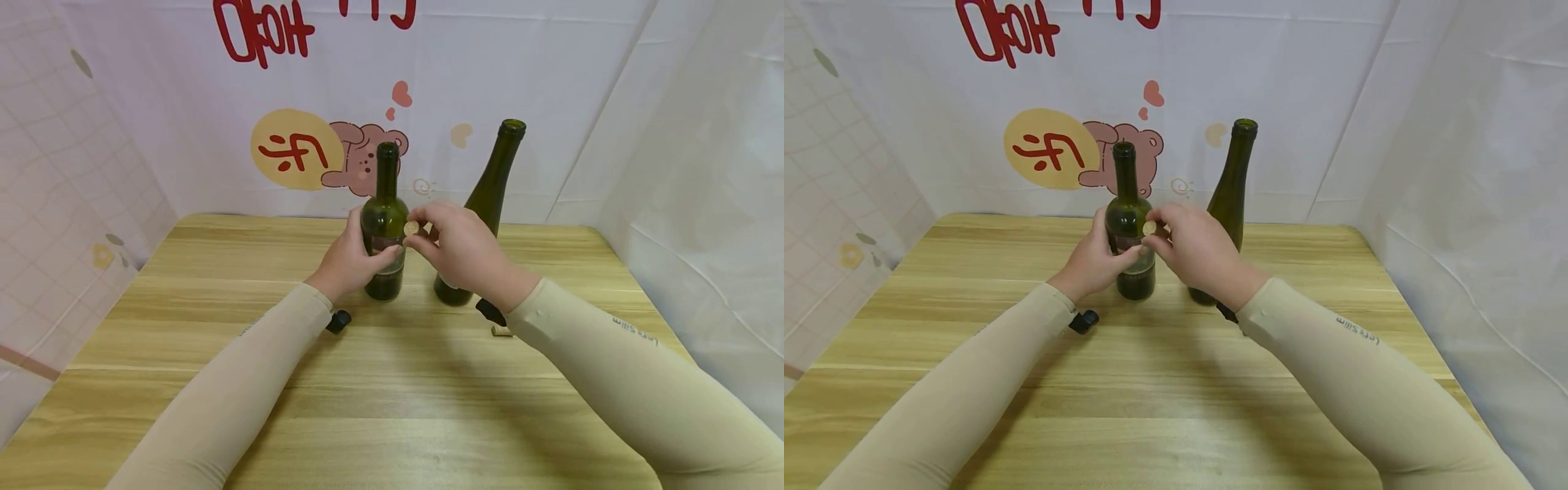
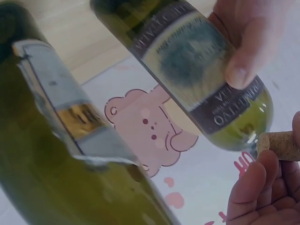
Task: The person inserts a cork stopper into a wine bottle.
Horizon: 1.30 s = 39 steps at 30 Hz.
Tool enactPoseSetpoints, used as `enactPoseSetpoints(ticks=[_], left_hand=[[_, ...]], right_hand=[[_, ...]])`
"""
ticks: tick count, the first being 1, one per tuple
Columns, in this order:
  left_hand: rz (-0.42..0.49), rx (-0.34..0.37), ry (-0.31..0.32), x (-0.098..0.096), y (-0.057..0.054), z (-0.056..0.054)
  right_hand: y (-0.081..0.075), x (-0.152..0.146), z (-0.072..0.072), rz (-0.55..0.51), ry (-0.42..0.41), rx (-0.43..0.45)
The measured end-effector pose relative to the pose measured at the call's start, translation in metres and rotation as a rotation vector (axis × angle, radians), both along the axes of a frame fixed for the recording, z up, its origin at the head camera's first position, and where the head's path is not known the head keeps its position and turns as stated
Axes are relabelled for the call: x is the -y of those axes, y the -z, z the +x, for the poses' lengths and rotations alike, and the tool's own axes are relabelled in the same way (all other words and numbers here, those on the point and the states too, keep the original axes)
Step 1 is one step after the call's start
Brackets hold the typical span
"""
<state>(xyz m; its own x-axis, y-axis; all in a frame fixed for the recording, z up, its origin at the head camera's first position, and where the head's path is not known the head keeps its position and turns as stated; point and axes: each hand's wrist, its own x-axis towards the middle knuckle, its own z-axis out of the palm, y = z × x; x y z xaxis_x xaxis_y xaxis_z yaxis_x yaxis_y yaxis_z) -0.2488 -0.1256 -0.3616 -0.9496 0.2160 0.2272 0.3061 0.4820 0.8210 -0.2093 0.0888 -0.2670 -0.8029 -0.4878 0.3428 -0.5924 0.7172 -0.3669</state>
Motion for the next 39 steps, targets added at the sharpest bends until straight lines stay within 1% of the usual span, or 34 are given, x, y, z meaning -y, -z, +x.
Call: enactPoseSetpoints(ticks=[6,12,16,20,28,39], left_hand=[[0.006,0.009,0.004,0.000,0.000,0.001],[0.016,0.018,0.008,0.000,-0.001,0.002],[0.014,0.027,0.009,0.000,-0.001,0.002],[0.013,0.021,0.010,0.000,-0.001,0.002],[0.007,0.024,0.002,0.000,0.001,0.001],[0.008,0.023,0.009,0.001,0.001,0.000]], right_hand=[[-0.013,0.004,-0.002,-0.017,-0.003,-0.014],[-0.020,0.007,-0.003,-0.041,-0.012,-0.025],[-0.026,0.009,-0.005,-0.049,0.004,-0.028],[-0.033,0.010,-0.007,-0.063,0.029,-0.031],[-0.046,0.012,-0.010,-0.101,0.047,-0.069],[-0.063,0.017,-0.015,-0.149,0.043,-0.105]])
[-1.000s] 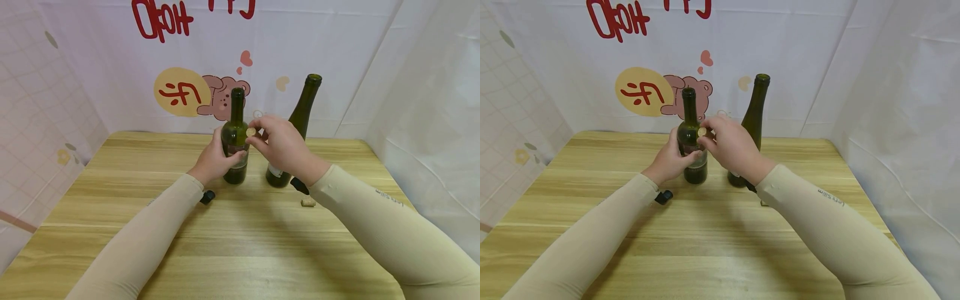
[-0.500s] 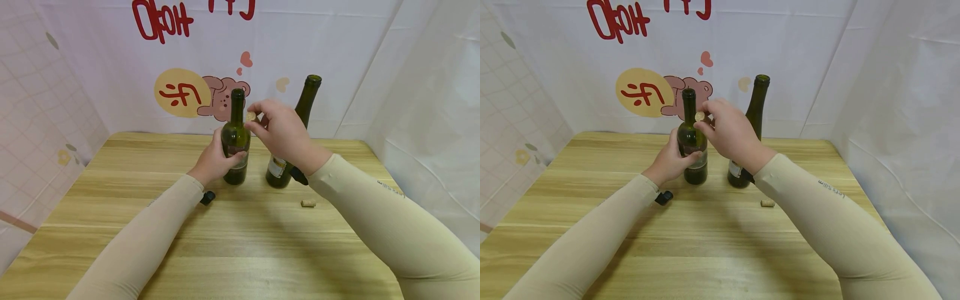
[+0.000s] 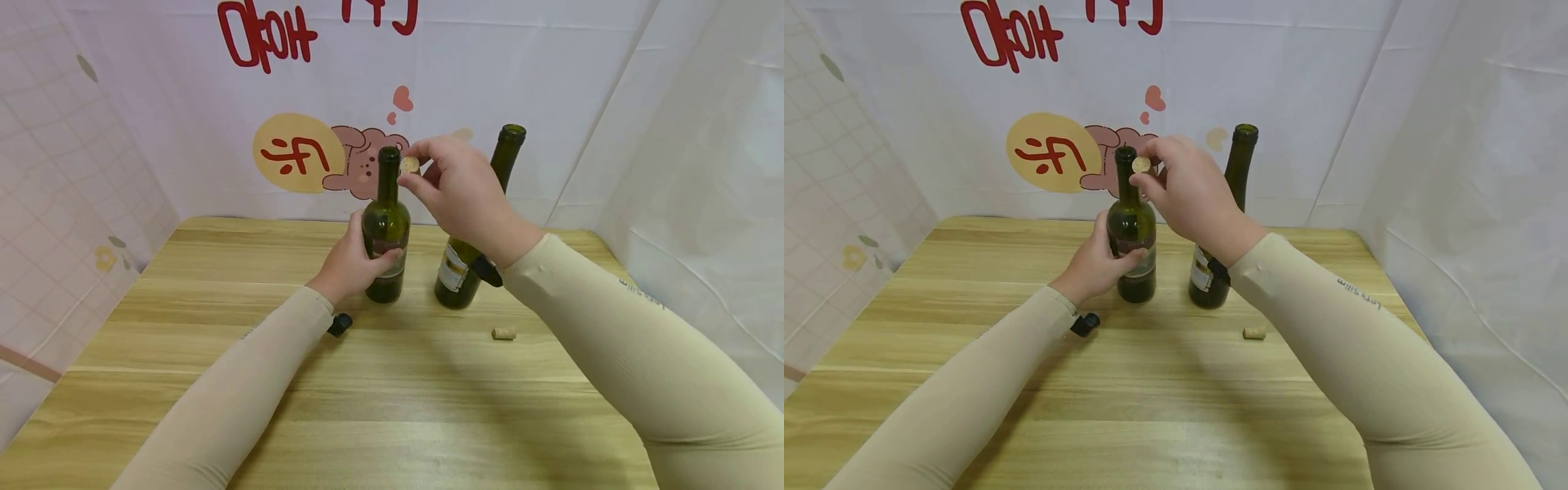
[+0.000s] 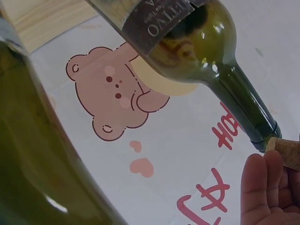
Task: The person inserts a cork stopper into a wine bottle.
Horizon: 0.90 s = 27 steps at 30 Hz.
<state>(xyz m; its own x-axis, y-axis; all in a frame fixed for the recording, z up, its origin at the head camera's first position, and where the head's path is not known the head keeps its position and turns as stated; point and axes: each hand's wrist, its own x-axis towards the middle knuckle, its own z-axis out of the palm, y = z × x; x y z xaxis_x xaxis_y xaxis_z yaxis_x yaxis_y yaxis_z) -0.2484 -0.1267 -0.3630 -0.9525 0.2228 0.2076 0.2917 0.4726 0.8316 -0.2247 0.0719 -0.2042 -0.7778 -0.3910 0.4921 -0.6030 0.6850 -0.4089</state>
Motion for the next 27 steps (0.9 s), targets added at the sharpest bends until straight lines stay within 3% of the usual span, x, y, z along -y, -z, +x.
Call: enactPoseSetpoints(ticks=[27], left_hand=[[0.005,-0.005,0.012,0.002,0.000,0.000]], right_hand=[[-0.022,0.015,-0.014,-0.030,-0.022,-0.012]])
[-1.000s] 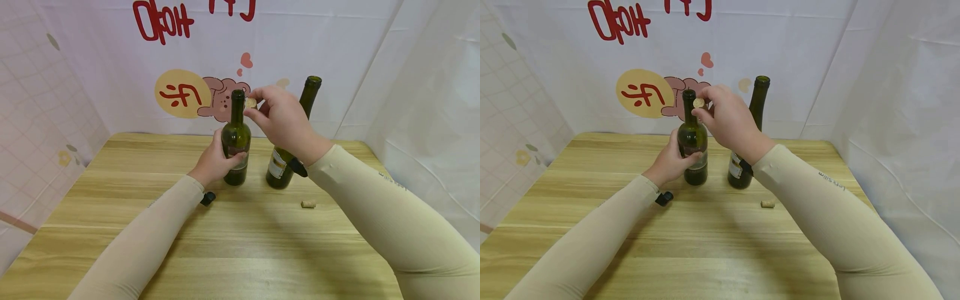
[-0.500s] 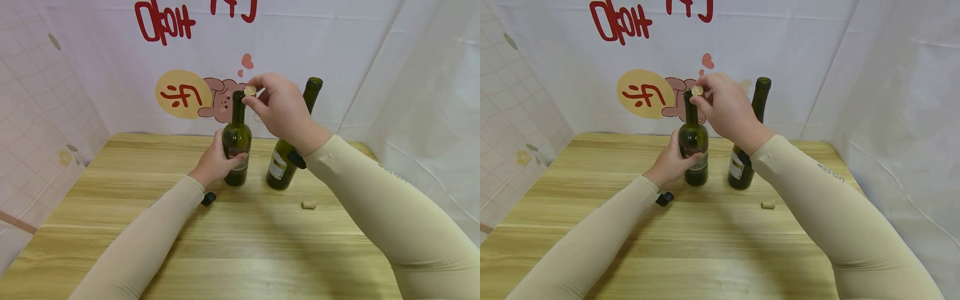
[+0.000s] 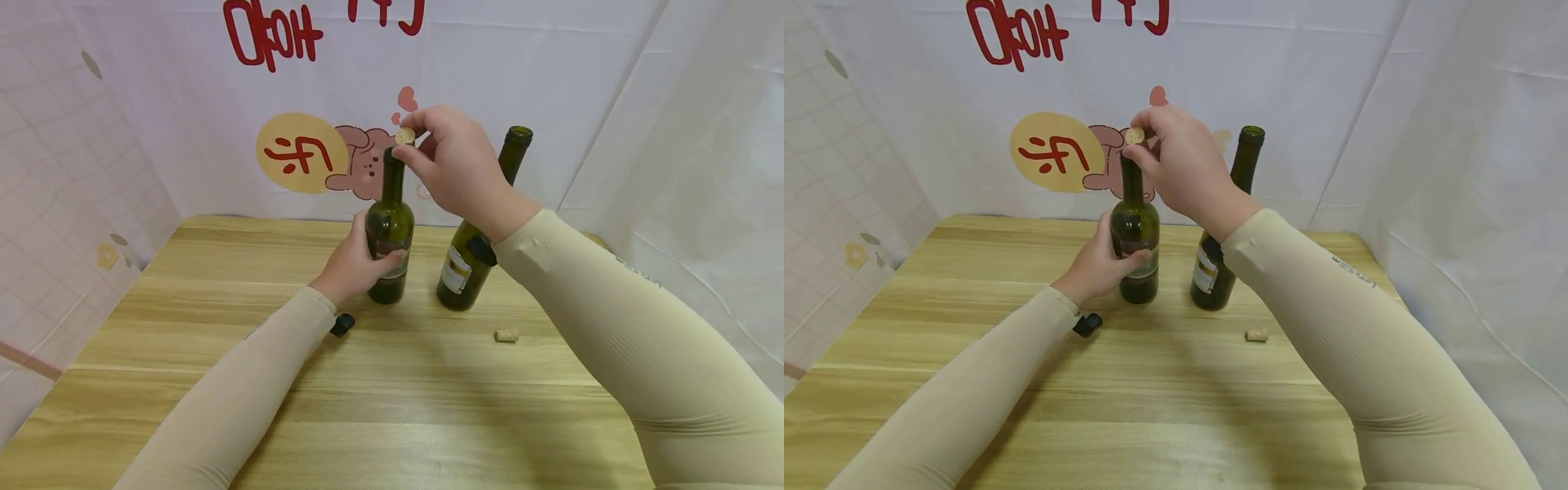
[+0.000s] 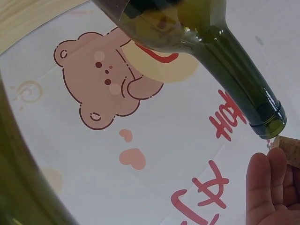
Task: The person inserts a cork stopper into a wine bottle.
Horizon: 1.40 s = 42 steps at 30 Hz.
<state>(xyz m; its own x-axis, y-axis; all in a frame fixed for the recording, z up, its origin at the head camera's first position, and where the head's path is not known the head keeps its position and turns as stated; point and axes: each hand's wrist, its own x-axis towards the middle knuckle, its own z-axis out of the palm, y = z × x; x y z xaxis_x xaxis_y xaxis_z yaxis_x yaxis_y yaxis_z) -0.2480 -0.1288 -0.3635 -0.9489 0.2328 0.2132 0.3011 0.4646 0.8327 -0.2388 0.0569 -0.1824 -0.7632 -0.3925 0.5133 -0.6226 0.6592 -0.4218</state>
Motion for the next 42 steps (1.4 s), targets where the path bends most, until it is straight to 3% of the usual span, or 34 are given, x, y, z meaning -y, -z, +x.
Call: enactPoseSetpoints(ticks=[11,42], left_hand=[[-0.007,-0.008,-0.007,-0.001,0.000,-0.001],[-0.008,0.006,-0.022,-0.003,0.000,-0.001]], right_hand=[[0.000,0.006,-0.006,-0.005,-0.034,0.019],[0.005,0.013,-0.010,-0.035,-0.024,0.094]])
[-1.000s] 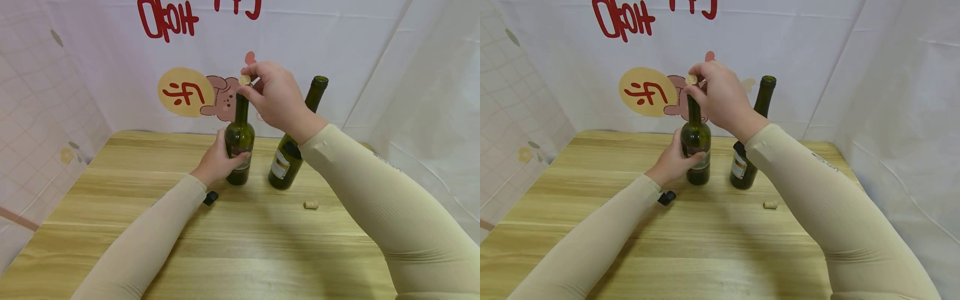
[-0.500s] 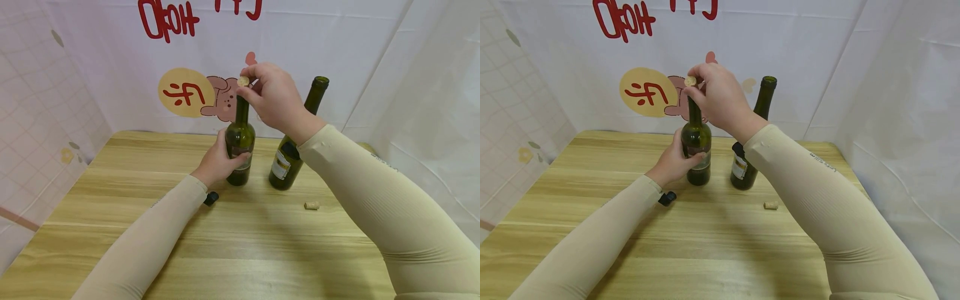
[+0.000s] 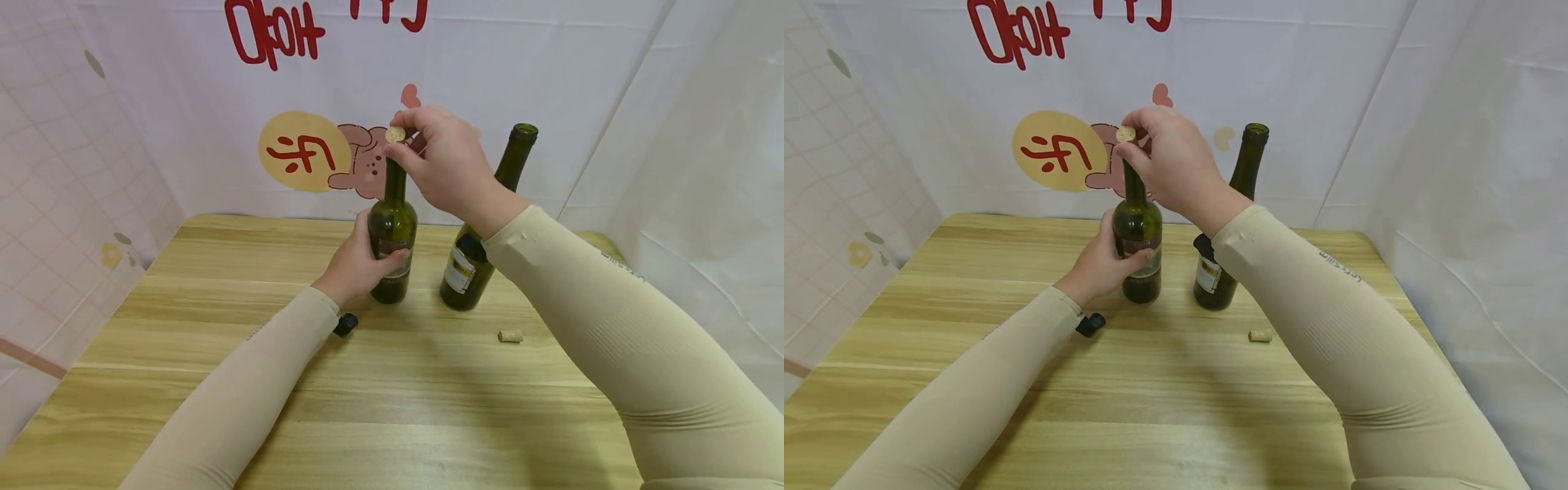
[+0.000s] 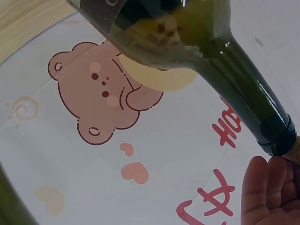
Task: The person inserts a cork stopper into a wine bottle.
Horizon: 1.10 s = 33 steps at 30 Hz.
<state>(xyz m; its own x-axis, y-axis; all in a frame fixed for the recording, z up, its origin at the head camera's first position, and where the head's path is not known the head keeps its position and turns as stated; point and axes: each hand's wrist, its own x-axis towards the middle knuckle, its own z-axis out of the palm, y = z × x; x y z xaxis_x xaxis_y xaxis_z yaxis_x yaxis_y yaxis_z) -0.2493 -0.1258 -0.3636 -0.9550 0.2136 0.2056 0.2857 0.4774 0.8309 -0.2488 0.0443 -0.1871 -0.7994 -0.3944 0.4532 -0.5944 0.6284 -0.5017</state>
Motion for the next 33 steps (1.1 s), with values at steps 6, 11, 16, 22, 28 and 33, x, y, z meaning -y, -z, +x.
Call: enactPoseSetpoints(ticks=[6,11,16,22,28,33], left_hand=[[-0.004,-0.002,-0.004,-0.0007,0.0012,-0.0011],[-0.007,-0.003,-0.004,-0.0005,0.0011,-0.0011],[-0.015,0.000,-0.009,0.0000,0.0008,-0.0009],[-0.014,0.000,-0.009,-0.0002,0.0009,-0.0012],[-0.011,-0.003,-0.010,-0.0008,0.0011,-0.0022],[-0.010,-0.005,-0.006,-0.0005,0.0006,-0.0014]], right_hand=[[0.0022,-0.0008,-0.0020,-0.045,-0.011,0.032],[0.0030,-0.0008,-0.0038,-0.077,-0.012,0.059],[0.0021,-0.0016,-0.0053,-0.098,-0.008,0.086],[0.0015,-0.0020,-0.0067,-0.103,-0.002,0.128],[0.0034,-0.0012,-0.0087,-0.109,0.004,0.156],[0.0054,-0.0005,-0.0101,-0.129,0.000,0.168]])
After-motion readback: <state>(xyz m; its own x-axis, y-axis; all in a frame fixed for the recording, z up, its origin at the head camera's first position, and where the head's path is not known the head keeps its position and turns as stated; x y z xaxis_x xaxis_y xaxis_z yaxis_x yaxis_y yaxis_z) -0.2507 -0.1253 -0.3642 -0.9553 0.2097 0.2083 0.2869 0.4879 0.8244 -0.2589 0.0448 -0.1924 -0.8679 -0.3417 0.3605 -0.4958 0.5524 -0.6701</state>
